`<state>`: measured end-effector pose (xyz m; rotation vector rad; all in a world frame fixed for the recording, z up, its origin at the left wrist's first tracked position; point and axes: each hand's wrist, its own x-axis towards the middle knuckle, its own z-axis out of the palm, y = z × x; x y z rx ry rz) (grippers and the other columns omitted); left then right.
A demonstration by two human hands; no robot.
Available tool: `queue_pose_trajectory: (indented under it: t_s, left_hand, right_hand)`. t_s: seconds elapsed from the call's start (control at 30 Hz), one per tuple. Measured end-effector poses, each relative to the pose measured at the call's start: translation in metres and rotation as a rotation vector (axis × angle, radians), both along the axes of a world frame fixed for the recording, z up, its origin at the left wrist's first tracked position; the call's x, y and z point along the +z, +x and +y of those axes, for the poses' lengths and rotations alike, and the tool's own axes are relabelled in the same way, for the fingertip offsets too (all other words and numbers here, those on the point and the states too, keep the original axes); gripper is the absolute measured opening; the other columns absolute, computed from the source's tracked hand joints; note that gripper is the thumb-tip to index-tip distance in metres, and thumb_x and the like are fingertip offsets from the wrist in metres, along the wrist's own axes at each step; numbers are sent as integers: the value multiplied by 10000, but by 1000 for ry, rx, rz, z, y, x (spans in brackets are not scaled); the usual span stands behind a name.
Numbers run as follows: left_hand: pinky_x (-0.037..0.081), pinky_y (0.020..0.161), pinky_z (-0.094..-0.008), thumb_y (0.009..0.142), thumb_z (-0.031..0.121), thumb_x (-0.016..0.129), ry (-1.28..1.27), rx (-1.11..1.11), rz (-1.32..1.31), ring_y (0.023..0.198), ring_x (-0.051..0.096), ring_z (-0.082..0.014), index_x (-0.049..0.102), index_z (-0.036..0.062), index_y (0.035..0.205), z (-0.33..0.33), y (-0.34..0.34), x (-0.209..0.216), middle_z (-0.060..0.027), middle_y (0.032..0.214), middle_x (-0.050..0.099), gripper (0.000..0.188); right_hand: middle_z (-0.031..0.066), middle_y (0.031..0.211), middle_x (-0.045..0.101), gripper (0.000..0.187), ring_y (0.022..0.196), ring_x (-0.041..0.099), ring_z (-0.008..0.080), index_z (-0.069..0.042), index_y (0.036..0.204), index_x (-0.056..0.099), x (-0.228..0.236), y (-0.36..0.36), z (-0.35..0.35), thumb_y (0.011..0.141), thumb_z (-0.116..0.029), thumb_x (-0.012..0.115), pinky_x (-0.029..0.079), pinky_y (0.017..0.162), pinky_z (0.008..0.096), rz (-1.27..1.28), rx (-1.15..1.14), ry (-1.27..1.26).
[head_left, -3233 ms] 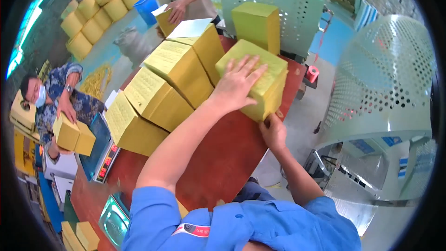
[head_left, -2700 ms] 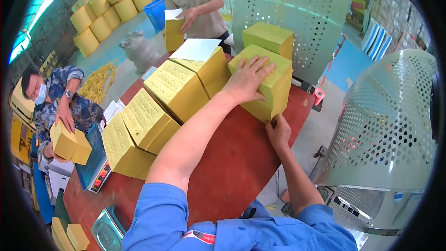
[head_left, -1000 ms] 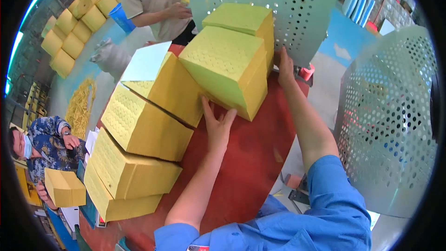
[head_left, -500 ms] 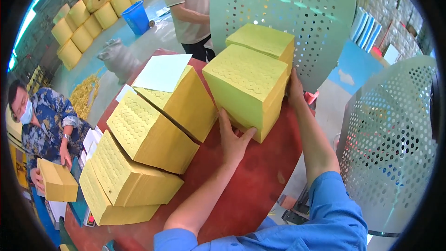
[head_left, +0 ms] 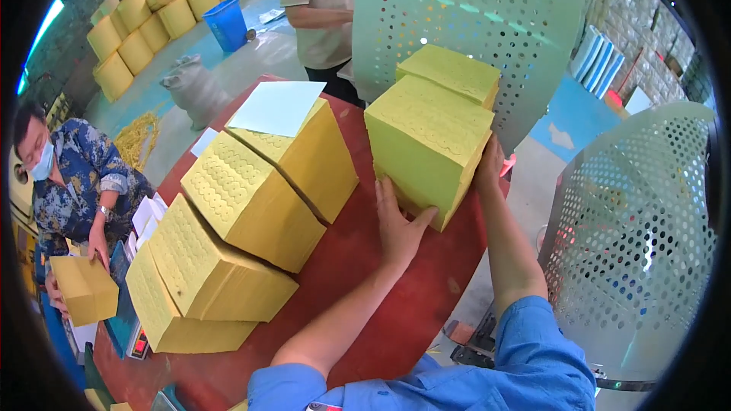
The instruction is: Weigh yellow paper pulp blocks on a digital scale and organize them on a workbench.
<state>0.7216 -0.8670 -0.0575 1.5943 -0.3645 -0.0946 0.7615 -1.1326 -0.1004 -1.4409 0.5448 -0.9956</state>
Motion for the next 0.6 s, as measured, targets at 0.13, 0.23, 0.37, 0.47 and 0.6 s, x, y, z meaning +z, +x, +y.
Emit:
queue_pose_trajectory:
  t_s: [0.13, 0.23, 0.37, 0.47, 0.6]
  left_hand:
    - [305, 1129, -447, 758, 225, 811, 46, 23, -83, 1448, 183, -391, 158, -4, 1511, 3, 5, -19, -297, 1538, 170, 1023]
    - [391, 1078, -406, 868, 108, 695, 22, -7, -12, 1430, 247, -310, 105, 31, 1532, 12, 5, -23, -172, 1563, 201, 892]
    - [239, 1164, -395, 980, 321, 530, -149, 60, 220, 1457, 194, -275, 106, 16, 1535, 25, 31, -11, -149, 1589, 181, 763]
    - [176, 1183, -372, 1003, 416, 430, -193, 44, 287, 1471, 154, -234, 127, 29, 1537, 27, 44, -8, -118, 1601, 159, 726]
    - [112, 1202, -349, 1025, 510, 329, -230, 4, 365, 1484, 114, -193, 149, 42, 1539, 29, 65, -21, -87, 1614, 138, 718]
  right_hand:
    - [157, 1131, 617, 352, 1025, 569, 272, 15, 1184, 576, -4, -17, 25, 998, -255, 448, 434, 930, 366, -43, -160, 45]
    - [108, 1084, 626, 332, 1017, 577, 199, 14, 1154, 598, -1, -42, 62, 988, -247, 476, 435, 938, 331, -32, -217, 140]
    - [120, 1190, 591, 281, 1143, 528, 229, 12, 1192, 576, -11, -80, 110, 980, -139, 470, 382, 1020, 345, 66, -242, -152]
    - [133, 1238, 570, 292, 1160, 530, 243, 19, 1213, 561, -11, -99, 150, 936, -32, 486, 394, 1032, 352, 73, -183, -210]
    - [183, 1343, 503, 393, 1231, 508, 300, 24, 1290, 504, 6, -108, 187, 899, 45, 468, 397, 1053, 367, 134, -156, -333]
